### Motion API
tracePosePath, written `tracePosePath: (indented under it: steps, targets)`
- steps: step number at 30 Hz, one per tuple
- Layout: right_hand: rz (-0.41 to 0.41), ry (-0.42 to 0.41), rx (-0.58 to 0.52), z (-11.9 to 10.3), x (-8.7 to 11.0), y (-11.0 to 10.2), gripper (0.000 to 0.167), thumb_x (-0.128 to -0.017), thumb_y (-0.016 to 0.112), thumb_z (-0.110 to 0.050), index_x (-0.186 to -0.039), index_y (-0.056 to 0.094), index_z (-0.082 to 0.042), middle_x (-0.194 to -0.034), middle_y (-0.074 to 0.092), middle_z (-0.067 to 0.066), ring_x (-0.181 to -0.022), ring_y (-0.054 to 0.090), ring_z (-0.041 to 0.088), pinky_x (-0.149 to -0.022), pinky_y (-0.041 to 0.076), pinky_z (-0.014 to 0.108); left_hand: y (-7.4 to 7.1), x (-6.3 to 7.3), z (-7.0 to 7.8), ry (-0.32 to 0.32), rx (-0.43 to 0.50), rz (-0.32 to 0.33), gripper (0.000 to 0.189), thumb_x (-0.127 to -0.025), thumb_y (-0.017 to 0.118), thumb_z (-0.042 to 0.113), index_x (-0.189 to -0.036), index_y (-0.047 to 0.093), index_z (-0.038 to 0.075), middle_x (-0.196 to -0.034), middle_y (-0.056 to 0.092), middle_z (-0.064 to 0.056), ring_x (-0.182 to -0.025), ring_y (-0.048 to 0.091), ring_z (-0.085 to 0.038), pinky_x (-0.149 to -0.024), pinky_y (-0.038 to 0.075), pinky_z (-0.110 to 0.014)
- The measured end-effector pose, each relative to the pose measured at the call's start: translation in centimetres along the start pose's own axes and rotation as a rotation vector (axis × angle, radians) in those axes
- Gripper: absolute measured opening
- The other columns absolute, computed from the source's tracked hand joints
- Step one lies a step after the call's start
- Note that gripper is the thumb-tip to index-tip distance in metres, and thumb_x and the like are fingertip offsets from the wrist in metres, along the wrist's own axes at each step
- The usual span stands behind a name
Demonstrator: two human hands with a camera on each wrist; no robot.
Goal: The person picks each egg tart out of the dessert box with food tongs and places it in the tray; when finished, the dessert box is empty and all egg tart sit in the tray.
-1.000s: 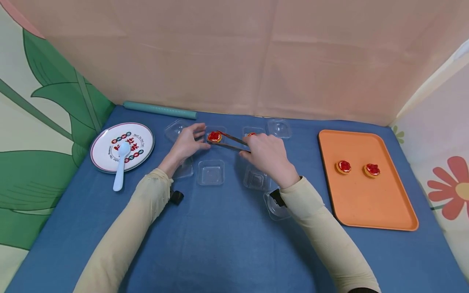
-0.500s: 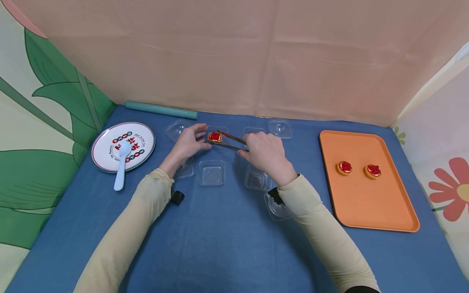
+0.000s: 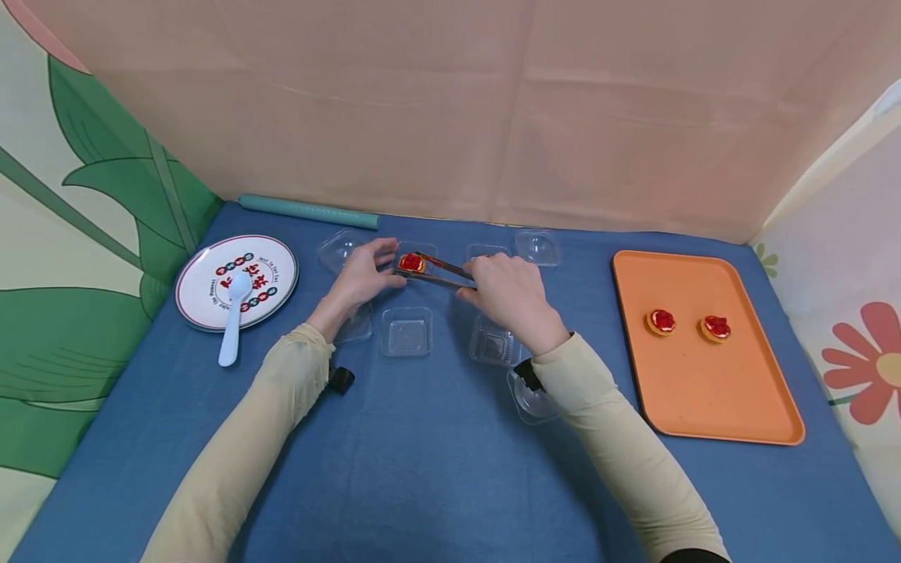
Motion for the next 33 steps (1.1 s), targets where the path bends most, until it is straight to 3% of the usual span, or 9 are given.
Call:
tracePosePath:
  steps: [6,16,24,33]
  targets:
    - [0.008,0.003,-0.025,0.25,-0.05,-0.04,0.046,-0.098,0.082,-0.033,-0.138,0.075,-0.012,-0.099,0.079,0.008,-0.055,0.057,0.018,-0.040,0.032,0.026,0.11,-0.05,-0.01,0.002,0.001,-0.001,0.077,-0.097,0.073,-0.010,-0.164,0.036,-0.002,-0.168,0.039,-0.020,-0.153,0.041,-0.033,-0.121,0.044,-0.043]
    - [0.014,-0.031,-0.019,0.10,-0.33,0.23,0.044,-0.099,0.081,-0.032,-0.138,0.075,-0.012,-0.107,0.079,0.007,-0.062,0.063,0.019,-0.044,0.046,0.029,0.10,-0.01,0.00,0.005,0.000,0.001,0.076,-0.097,0.073,-0.010,-0.163,0.036,-0.004,-0.168,0.039,-0.020,-0.154,0.040,-0.033,-0.121,0.043,-0.043]
    - [0.030,-0.034,-0.014,0.24,-0.33,0.13,0.046,-0.099,0.081,-0.034,-0.140,0.074,-0.014,-0.108,0.080,0.007,-0.059,0.059,0.018,-0.041,0.041,0.027,0.19,0.04,0.00,0.007,-0.002,0.005,0.076,-0.097,0.073,-0.010,-0.163,0.037,-0.004,-0.168,0.038,-0.021,-0.154,0.040,-0.034,-0.121,0.044,-0.043]
    - [0.052,-0.048,-0.042,0.59,-0.19,0.21,0.046,-0.098,0.082,-0.035,-0.139,0.075,-0.014,-0.109,0.080,0.007,-0.061,0.061,0.018,-0.043,0.043,0.028,0.22,0.05,0.00,0.002,-0.003,0.008,0.077,-0.097,0.074,-0.009,-0.163,0.036,-0.004,-0.168,0.038,-0.021,-0.154,0.040,-0.034,-0.121,0.044,-0.043]
Point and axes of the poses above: each hand's wrist, its own x-axis away from the middle knuckle, its own y-axis out of the palm, z = x × y, the point moved 7 cm from there along -x, towards the middle knuckle
